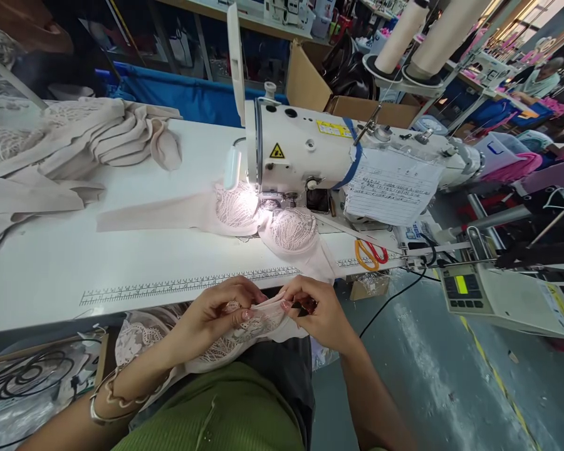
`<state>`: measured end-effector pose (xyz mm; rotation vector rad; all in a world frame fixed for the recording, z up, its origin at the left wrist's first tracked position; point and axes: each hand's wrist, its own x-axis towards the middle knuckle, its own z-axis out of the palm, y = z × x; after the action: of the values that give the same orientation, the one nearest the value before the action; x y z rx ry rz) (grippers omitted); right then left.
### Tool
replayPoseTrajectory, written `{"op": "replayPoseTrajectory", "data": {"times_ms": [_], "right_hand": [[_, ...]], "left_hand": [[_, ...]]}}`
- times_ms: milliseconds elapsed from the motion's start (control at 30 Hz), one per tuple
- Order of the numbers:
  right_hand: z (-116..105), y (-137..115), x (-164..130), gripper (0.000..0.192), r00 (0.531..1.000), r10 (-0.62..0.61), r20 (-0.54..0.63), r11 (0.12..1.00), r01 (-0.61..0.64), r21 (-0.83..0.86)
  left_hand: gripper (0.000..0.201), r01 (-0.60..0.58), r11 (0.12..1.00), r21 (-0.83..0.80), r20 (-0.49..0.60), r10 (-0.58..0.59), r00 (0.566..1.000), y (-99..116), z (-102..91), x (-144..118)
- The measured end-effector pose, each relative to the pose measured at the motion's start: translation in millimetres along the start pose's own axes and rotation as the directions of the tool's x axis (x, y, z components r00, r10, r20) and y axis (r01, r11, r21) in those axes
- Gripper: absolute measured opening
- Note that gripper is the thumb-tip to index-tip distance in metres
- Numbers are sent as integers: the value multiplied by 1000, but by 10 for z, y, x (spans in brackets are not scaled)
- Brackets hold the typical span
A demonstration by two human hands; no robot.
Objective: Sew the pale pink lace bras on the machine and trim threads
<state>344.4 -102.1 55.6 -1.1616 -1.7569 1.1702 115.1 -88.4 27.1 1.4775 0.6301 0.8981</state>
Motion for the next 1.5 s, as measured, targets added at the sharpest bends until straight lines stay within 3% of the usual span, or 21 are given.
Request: {"op": "replayPoseTrajectory", "data": {"times_ms": [133, 233, 433, 600, 667, 767, 833, 1033, 1233, 1500], "right_hand": [[39, 3, -7, 23, 997, 44, -61, 996, -39, 77], [77, -5, -8, 26, 993, 44, -113, 997, -35, 76], [151, -12, -26, 22, 979, 58, -193, 992, -36, 119], [214, -36, -75, 16, 984, 61, -165, 996, -50, 68], [218, -51, -87, 14, 985, 45, -164, 999, -41, 25], [176, -56, -92, 17, 978, 30, -208, 998, -42, -50], [124, -43, -94, 30, 974, 44, -223, 995, -62, -76], [28, -4, -95, 57, 993, 99, -69, 983, -109, -147], [104, -36, -51, 36, 977, 209, 35, 977, -211, 40], [190, -42, 4, 35, 965, 255, 57, 941, -261, 215]], "left_hand": [[26, 164, 974, -155, 37, -160, 986, 10, 22, -7], [29, 213, 957, -195, 57, -206, 977, 23, 41, -1], [25, 245, 962, -121, 8, -246, 969, 107, 52, 66], [20, 261, 953, 156, 34, -269, 963, 182, 113, 132], [25, 272, 939, 210, -7, -276, 961, 174, 144, 151], [35, 315, 938, 147, -65, -309, 949, 153, 161, 173], [36, 340, 939, 49, -49, -337, 940, 151, 155, 188], [40, 384, 912, -145, 22, -385, 923, 146, 133, 218], [38, 395, 910, -123, 5, -397, 918, 91, 129, 213], [28, 358, 932, -63, 14, -358, 934, 109, 121, 224]]}}
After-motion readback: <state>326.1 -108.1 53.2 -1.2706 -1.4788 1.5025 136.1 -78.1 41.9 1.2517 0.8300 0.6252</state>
